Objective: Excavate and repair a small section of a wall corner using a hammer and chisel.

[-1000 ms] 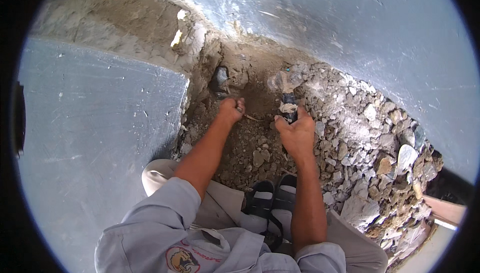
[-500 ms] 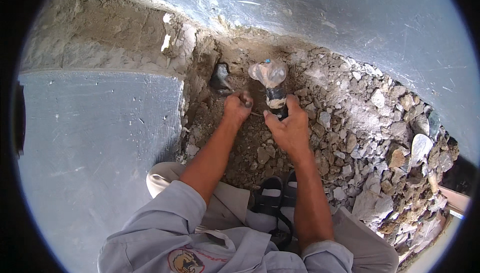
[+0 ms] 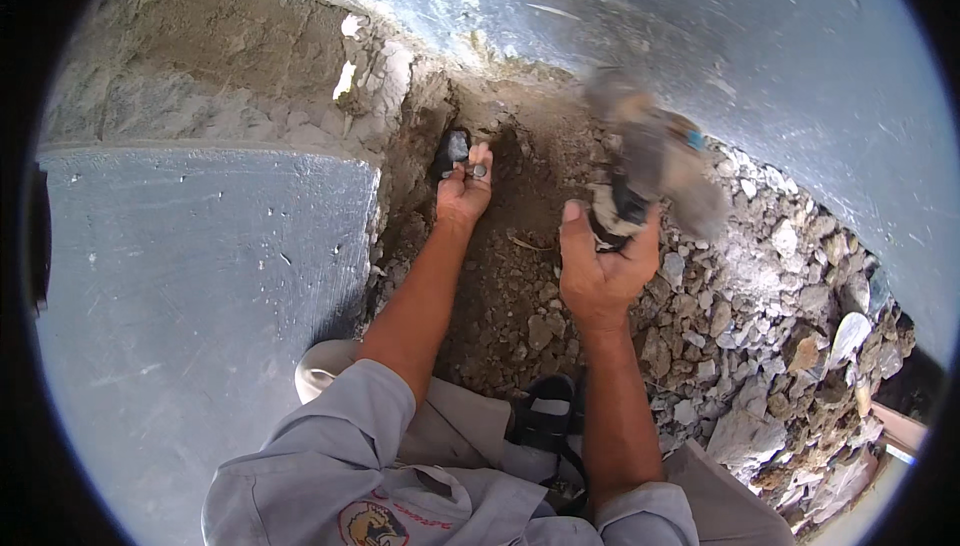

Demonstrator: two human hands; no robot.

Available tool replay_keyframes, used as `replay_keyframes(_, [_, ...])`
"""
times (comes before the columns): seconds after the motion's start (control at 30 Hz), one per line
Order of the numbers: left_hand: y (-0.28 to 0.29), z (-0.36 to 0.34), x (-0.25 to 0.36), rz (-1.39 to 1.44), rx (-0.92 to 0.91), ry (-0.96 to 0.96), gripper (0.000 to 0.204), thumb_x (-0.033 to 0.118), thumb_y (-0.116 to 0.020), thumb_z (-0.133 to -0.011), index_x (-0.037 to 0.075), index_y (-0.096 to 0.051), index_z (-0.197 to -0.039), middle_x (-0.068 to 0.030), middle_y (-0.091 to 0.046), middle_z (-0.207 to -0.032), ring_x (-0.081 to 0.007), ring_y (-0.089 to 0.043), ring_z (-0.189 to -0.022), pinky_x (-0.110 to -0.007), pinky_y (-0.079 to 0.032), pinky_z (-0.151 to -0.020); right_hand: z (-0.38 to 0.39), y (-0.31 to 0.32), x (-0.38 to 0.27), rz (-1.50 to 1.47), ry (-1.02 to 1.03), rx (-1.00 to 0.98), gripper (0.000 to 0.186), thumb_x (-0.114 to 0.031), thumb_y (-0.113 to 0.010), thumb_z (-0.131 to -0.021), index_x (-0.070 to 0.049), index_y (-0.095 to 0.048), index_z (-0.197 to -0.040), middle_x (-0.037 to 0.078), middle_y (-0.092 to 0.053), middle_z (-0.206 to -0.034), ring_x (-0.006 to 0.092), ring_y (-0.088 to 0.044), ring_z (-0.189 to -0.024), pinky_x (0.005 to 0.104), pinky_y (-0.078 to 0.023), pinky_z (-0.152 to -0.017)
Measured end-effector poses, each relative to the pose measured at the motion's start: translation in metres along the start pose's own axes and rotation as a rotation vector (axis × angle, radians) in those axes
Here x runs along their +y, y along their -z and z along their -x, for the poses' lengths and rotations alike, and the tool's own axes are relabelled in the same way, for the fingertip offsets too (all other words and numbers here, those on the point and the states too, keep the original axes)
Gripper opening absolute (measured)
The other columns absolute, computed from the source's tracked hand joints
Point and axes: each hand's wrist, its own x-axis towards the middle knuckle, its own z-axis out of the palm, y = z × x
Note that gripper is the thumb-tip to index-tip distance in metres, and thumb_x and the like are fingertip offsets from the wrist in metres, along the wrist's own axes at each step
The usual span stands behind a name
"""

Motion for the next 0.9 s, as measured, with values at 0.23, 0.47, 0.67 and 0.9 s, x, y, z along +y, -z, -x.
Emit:
replay_keyframes(0.23, [0.006, -0.023, -0.001, -0.09, -0.084, 0.07, 0.038, 0.029, -0.021, -0.107, 0.003, -0.039, -0.129, -0.0185, -0.053, -0.136, -0.0378, -0.054, -0.123, -0.054, -0.044, -0.103, 0.025, -0.041, 0.105, 0.606, -0.186, -0.298, 0.027, -0.011, -0.068, -0.08, 0.004, -0.057, -0.1, 0.01, -0.064, -0.081, 0.0165, -0.062, -0.071, 0.0328, -0.051, -0.062])
replay_keyframes(0.47, [0.007, -0.009, 0.008, -0.233, -0.015, 0.022, 0.042, 0.03, -0.023, -0.107, 0.0, -0.034, -0.135, -0.0156, -0.058, -0.127, -0.0387, -0.049, -0.128, -0.057, -0.037, -0.109, -0.004, -0.037, 0.025, 0.109, -0.042, -0.016, 0.013, -0.003, -0.063, -0.085, 0.0, -0.056, -0.095, 0.007, -0.062, -0.077, 0.0135, -0.058, -0.062, 0.0289, -0.049, -0.055])
replay_keyframes(0.67, [-0.002, -0.006, -0.024, -0.236, -0.008, 0.084, 0.04, 0.03, -0.023, -0.107, 0.006, -0.043, -0.131, -0.0144, -0.058, -0.131, -0.0369, -0.046, -0.131, -0.054, -0.034, -0.111, 0.034, -0.031, 0.122, 0.559, 0.147, -0.011, 0.015, -0.007, -0.063, -0.084, 0.0, -0.057, -0.095, 0.007, -0.06, -0.073, 0.0141, -0.059, -0.06, 0.0298, -0.049, -0.056])
replay_keyframes(0.9, [0.026, -0.017, 0.013, -0.279, -0.078, 0.087, 0.027, 0.031, -0.021, -0.107, 0.015, -0.042, -0.101, -0.0161, -0.061, -0.128, -0.036, -0.049, -0.128, -0.053, -0.032, -0.112, 0.021, -0.027, 0.016, 0.353, -0.266, -0.296, 0.024, -0.015, -0.069, -0.081, 0.0, -0.059, -0.097, 0.009, -0.065, -0.077, 0.0149, -0.059, -0.064, 0.0324, -0.05, -0.059])
